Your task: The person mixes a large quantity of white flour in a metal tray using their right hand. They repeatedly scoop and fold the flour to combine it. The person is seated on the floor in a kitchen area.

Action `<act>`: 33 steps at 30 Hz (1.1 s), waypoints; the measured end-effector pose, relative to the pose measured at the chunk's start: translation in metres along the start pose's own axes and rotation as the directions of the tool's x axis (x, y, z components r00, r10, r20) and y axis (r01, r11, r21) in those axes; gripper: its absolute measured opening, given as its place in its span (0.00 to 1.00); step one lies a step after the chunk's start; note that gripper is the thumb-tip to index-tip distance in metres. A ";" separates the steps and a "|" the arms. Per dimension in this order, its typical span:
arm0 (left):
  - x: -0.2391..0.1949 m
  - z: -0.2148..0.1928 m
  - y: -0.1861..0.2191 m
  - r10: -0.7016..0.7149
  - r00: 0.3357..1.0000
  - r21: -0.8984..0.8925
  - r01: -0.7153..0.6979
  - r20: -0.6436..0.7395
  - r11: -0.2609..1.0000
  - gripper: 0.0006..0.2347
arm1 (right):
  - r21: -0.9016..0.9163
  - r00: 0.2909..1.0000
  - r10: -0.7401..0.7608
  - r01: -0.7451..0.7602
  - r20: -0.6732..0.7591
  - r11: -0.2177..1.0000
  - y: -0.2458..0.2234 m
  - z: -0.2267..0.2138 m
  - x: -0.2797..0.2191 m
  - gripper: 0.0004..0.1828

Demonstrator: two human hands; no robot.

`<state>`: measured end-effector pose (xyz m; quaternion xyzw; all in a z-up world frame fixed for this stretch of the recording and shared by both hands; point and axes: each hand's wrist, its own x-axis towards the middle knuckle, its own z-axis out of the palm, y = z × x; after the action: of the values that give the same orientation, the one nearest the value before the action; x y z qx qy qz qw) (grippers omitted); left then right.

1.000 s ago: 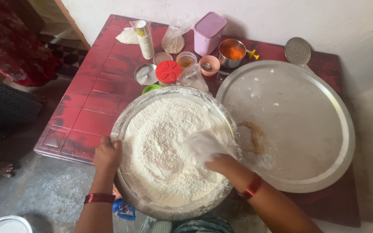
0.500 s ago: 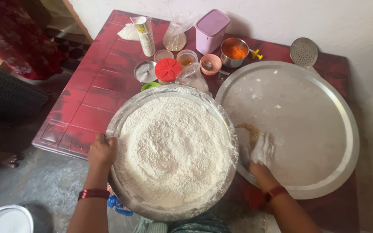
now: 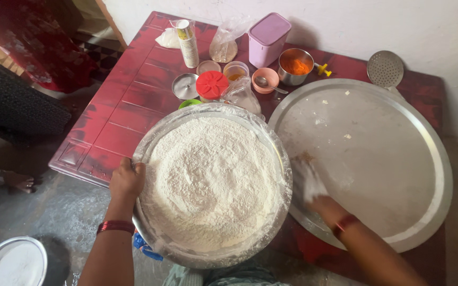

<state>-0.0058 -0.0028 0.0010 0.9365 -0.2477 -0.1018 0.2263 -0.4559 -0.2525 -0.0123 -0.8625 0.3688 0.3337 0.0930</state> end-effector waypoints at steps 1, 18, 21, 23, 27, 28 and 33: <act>-0.001 -0.001 0.000 -0.010 1.000 -0.003 0.010 0.005 1.000 0.21 | -0.046 0.999 -0.035 0.036 0.029 0.998 -0.001 -0.002 -0.010 0.34; 0.001 0.008 -0.006 0.024 0.998 0.064 -0.020 -0.056 0.998 0.20 | -0.338 0.991 -0.099 0.065 -0.085 0.939 -0.015 -0.048 0.032 0.44; 0.002 0.007 -0.006 0.007 0.999 0.083 -0.003 -0.050 0.997 0.20 | -0.205 0.988 -0.074 0.044 -0.138 0.978 -0.017 -0.059 0.046 0.48; 0.002 0.008 -0.007 -0.011 0.999 0.089 0.015 -0.045 0.996 0.20 | -0.163 0.981 -0.051 0.020 -0.187 0.986 -0.018 -0.065 0.053 0.47; 0.001 0.008 -0.006 -0.007 0.999 0.083 0.011 -0.044 0.997 0.20 | -0.135 0.969 -0.015 -0.019 -0.247 0.991 -0.015 -0.069 0.065 0.47; 0.002 0.009 -0.007 0.004 0.999 0.081 0.000 -0.050 0.997 0.20 | -0.128 0.968 -0.010 -0.023 -0.252 0.991 -0.014 -0.067 0.067 0.47; 0.000 0.009 -0.008 -0.019 0.998 0.086 0.023 -0.055 0.996 0.19 | -0.086 0.961 0.076 -0.102 -0.264 0.991 -0.008 -0.024 0.078 0.46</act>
<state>-0.0052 0.0002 -0.0108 0.9504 -0.2357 -0.0679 0.1910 -0.3984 -0.3014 -0.0446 -0.8850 0.3991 0.2392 -0.0142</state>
